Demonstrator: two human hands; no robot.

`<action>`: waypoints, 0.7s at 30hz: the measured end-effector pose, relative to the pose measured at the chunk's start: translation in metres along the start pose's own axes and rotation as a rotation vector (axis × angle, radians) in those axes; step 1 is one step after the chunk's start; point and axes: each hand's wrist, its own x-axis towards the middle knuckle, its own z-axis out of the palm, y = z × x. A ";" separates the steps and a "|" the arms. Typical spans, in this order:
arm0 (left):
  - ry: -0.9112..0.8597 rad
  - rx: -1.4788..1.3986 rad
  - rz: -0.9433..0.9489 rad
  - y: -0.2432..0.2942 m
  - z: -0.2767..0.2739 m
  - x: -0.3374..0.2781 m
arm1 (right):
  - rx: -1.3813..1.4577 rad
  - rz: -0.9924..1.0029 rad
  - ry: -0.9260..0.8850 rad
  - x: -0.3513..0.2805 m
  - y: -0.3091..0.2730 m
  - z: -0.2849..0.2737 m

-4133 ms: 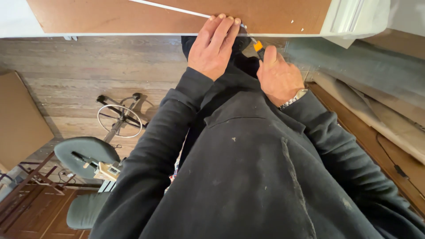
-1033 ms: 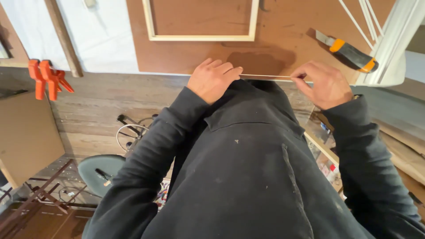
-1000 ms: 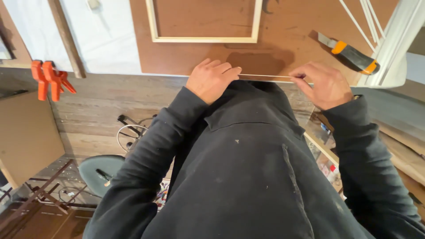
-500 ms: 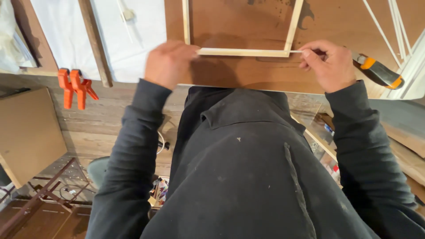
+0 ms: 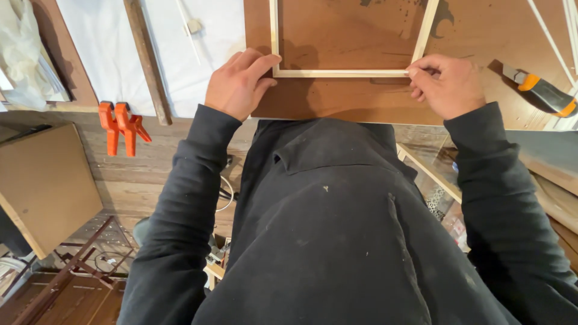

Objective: Assembling a wooden picture frame by fitting and gluing wooden spacers and strips.

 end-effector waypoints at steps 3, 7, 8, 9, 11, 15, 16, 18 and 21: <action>0.004 0.010 0.028 -0.003 0.004 0.004 | -0.076 -0.010 0.014 0.002 -0.009 0.000; 0.011 0.018 0.043 -0.007 0.009 0.006 | -0.216 -0.013 0.033 0.003 -0.017 0.003; 0.021 0.028 0.064 -0.007 0.010 0.008 | -0.263 -0.021 0.041 0.003 -0.018 0.003; 0.022 0.028 0.064 -0.008 0.011 0.008 | -0.264 -0.021 0.040 0.006 -0.012 0.003; 0.010 0.038 0.084 -0.010 0.014 0.010 | -0.391 -0.189 0.071 0.008 0.001 0.002; 0.001 0.060 0.097 -0.010 0.012 0.011 | -0.412 -0.153 0.078 0.005 -0.010 0.002; -0.007 0.057 0.097 -0.009 0.012 0.012 | -0.413 -0.170 0.071 0.002 -0.016 -0.001; -0.015 0.052 0.102 -0.008 0.011 0.013 | -0.414 -0.184 0.071 -0.001 -0.018 -0.009; -0.033 0.021 0.074 -0.006 0.010 0.014 | -0.341 -0.119 0.080 -0.003 -0.009 -0.025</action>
